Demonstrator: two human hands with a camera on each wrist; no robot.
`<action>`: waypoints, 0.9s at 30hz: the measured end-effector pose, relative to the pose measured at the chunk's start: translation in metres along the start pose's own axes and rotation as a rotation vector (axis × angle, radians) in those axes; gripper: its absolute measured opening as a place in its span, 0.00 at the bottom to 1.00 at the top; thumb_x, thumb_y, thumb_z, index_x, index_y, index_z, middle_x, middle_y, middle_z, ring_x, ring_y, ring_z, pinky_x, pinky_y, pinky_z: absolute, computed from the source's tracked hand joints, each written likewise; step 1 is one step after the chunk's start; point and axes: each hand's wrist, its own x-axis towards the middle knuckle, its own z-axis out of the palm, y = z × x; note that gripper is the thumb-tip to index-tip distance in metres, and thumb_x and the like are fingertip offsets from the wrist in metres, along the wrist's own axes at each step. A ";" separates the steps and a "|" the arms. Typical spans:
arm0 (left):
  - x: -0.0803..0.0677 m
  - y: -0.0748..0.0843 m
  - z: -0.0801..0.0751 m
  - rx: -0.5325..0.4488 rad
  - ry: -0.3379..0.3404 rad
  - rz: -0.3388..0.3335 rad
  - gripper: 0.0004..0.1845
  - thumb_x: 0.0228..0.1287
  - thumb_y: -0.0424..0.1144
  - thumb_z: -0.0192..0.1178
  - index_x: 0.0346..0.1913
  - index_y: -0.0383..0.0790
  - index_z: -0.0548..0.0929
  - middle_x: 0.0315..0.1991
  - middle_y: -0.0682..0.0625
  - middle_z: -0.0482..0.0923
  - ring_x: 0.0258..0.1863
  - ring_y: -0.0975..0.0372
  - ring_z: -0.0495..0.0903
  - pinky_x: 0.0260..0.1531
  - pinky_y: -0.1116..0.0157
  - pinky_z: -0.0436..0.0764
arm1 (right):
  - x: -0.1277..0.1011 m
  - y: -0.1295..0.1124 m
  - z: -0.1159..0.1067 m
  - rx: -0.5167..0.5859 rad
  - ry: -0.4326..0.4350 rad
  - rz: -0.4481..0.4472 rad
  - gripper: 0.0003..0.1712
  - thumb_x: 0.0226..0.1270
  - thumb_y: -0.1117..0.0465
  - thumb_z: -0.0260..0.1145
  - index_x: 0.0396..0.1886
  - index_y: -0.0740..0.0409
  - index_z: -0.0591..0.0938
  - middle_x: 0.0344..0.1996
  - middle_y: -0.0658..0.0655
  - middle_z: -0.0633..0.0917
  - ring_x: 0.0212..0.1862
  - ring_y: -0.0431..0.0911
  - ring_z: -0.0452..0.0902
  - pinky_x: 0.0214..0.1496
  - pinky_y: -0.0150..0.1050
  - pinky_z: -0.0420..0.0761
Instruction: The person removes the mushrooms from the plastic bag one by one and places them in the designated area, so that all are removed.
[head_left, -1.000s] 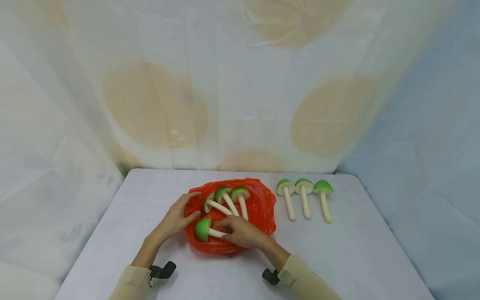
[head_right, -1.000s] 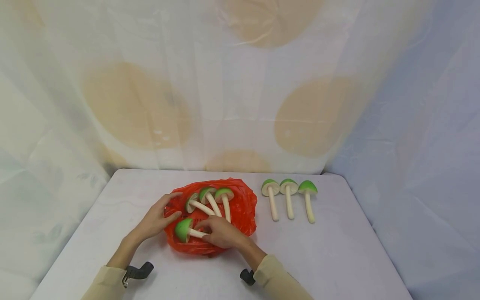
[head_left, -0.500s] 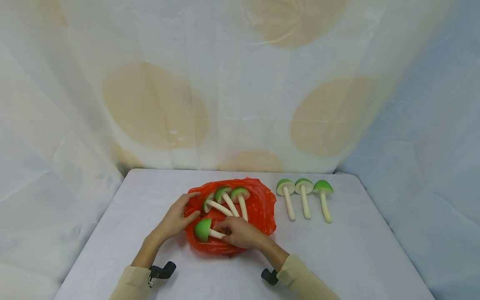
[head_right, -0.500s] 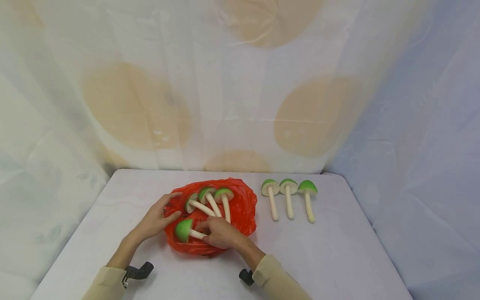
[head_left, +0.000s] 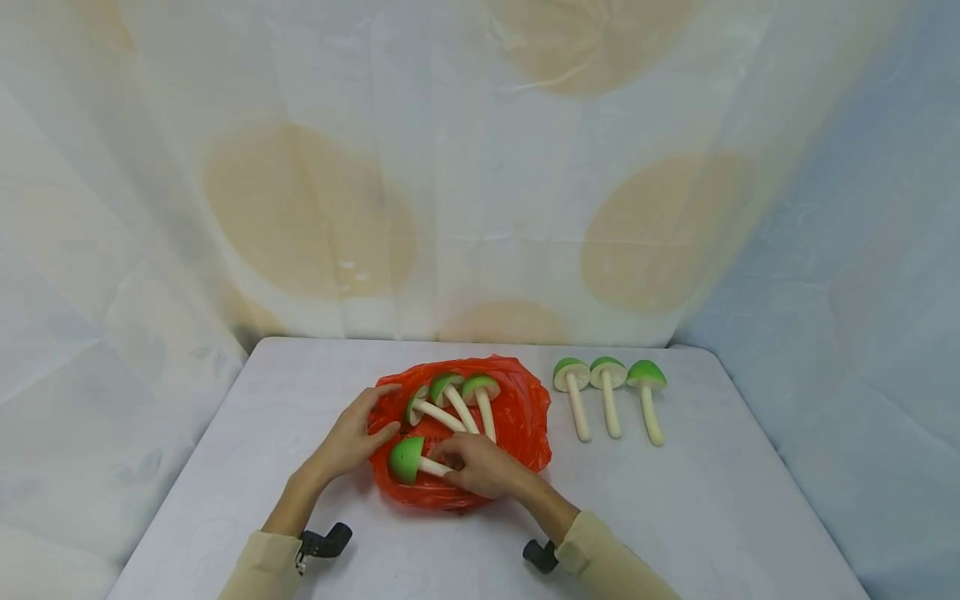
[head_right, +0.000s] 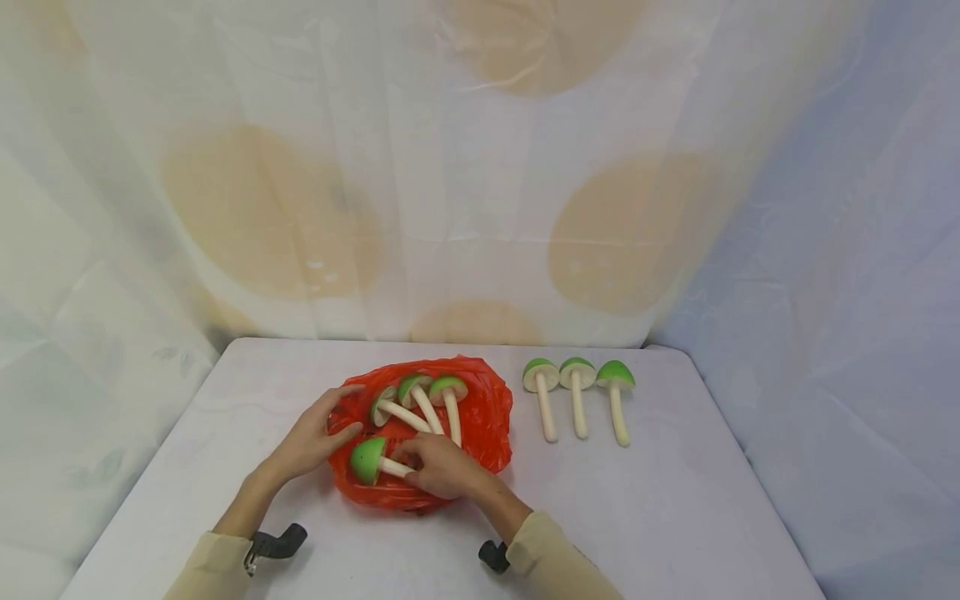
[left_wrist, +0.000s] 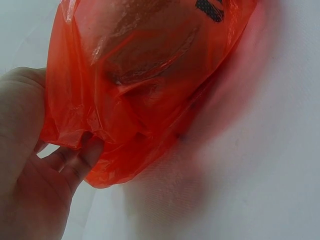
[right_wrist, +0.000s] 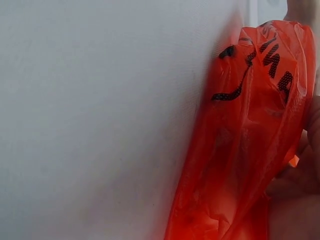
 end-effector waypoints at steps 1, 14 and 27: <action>0.000 0.000 0.000 0.000 0.002 0.002 0.34 0.66 0.39 0.68 0.72 0.50 0.67 0.64 0.48 0.73 0.64 0.52 0.73 0.63 0.44 0.75 | 0.000 0.000 0.000 0.008 0.001 0.001 0.16 0.65 0.61 0.72 0.52 0.45 0.86 0.35 0.37 0.83 0.38 0.35 0.76 0.45 0.30 0.79; -0.001 -0.005 0.001 -0.003 0.006 0.010 0.33 0.66 0.39 0.68 0.72 0.51 0.67 0.65 0.48 0.72 0.65 0.51 0.72 0.63 0.43 0.75 | -0.002 0.001 -0.007 0.110 0.046 0.034 0.17 0.63 0.60 0.73 0.52 0.41 0.86 0.34 0.39 0.82 0.39 0.37 0.75 0.43 0.32 0.79; 0.001 -0.004 0.001 0.007 0.004 0.021 0.33 0.66 0.37 0.67 0.72 0.52 0.68 0.63 0.48 0.73 0.64 0.52 0.73 0.63 0.45 0.75 | -0.011 -0.006 -0.023 0.214 0.112 0.023 0.15 0.65 0.62 0.71 0.50 0.43 0.85 0.35 0.44 0.82 0.40 0.41 0.76 0.43 0.35 0.79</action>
